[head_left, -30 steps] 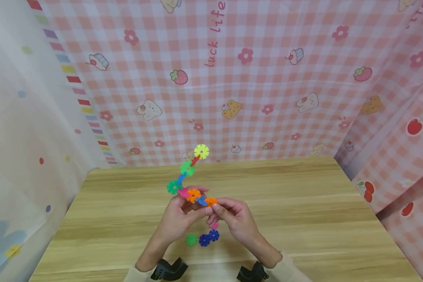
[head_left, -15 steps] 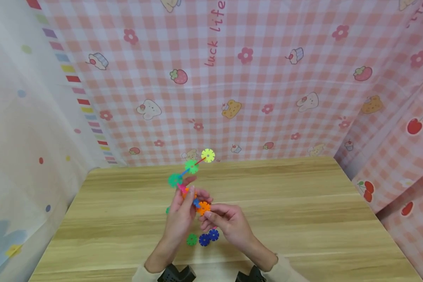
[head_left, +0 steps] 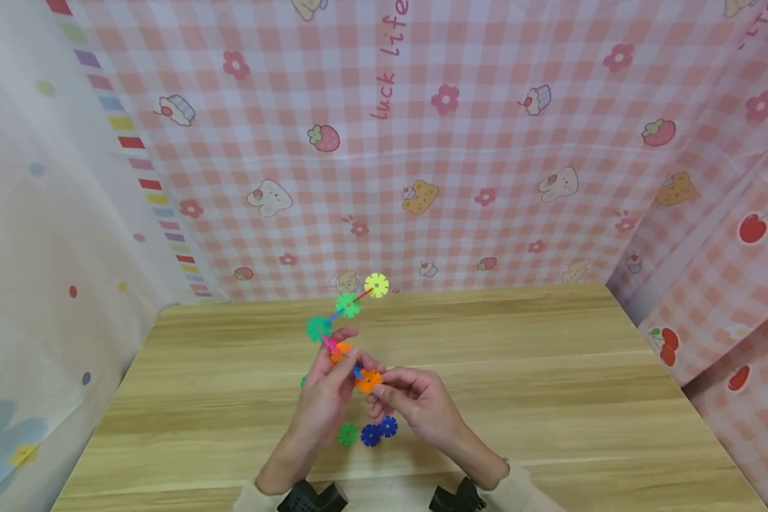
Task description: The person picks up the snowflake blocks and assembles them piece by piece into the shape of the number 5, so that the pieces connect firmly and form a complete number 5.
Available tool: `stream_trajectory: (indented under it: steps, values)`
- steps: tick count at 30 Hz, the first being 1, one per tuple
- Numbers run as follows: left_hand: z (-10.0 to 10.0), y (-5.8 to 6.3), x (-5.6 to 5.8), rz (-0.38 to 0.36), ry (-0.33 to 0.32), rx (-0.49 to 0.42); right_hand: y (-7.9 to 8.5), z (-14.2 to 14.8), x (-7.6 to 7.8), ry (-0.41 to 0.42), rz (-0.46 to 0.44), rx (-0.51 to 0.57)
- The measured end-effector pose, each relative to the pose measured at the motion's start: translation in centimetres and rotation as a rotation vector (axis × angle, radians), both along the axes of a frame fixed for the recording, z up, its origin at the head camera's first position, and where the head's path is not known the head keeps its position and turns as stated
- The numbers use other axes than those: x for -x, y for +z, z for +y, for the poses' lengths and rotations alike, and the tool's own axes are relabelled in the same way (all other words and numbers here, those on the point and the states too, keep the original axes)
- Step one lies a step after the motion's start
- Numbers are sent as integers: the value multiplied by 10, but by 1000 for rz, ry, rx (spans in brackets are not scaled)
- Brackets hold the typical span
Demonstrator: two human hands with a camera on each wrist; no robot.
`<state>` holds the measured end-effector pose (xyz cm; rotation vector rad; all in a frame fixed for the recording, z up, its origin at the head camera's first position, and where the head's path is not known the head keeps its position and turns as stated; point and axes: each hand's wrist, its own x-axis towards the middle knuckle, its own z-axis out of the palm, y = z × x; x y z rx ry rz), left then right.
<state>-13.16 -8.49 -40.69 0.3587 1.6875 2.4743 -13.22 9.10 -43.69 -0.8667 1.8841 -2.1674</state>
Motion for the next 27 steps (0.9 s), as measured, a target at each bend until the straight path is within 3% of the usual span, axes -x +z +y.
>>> stream_trajectory:
  steps: [5, 9, 14, 20, 24, 27]
  values:
    - [-6, -3, 0, 52, -69, 142, 0, 5, 2, -34, 50, -30]
    - [-8, -2, -1, 55, -87, 290, -1, 9, 3, -21, 74, -30]
    - [-8, 1, -4, -48, -66, 427, -1, 12, 3, -21, 76, -70]
    - [-5, 2, -6, -162, 25, 492, -1, 14, 4, -31, 39, -156]
    - [-6, 0, -3, -153, 116, 486, -2, 20, 13, -53, 27, -190]
    - [-10, -2, 0, -140, 167, 475, -4, 29, 26, -135, -12, -284]
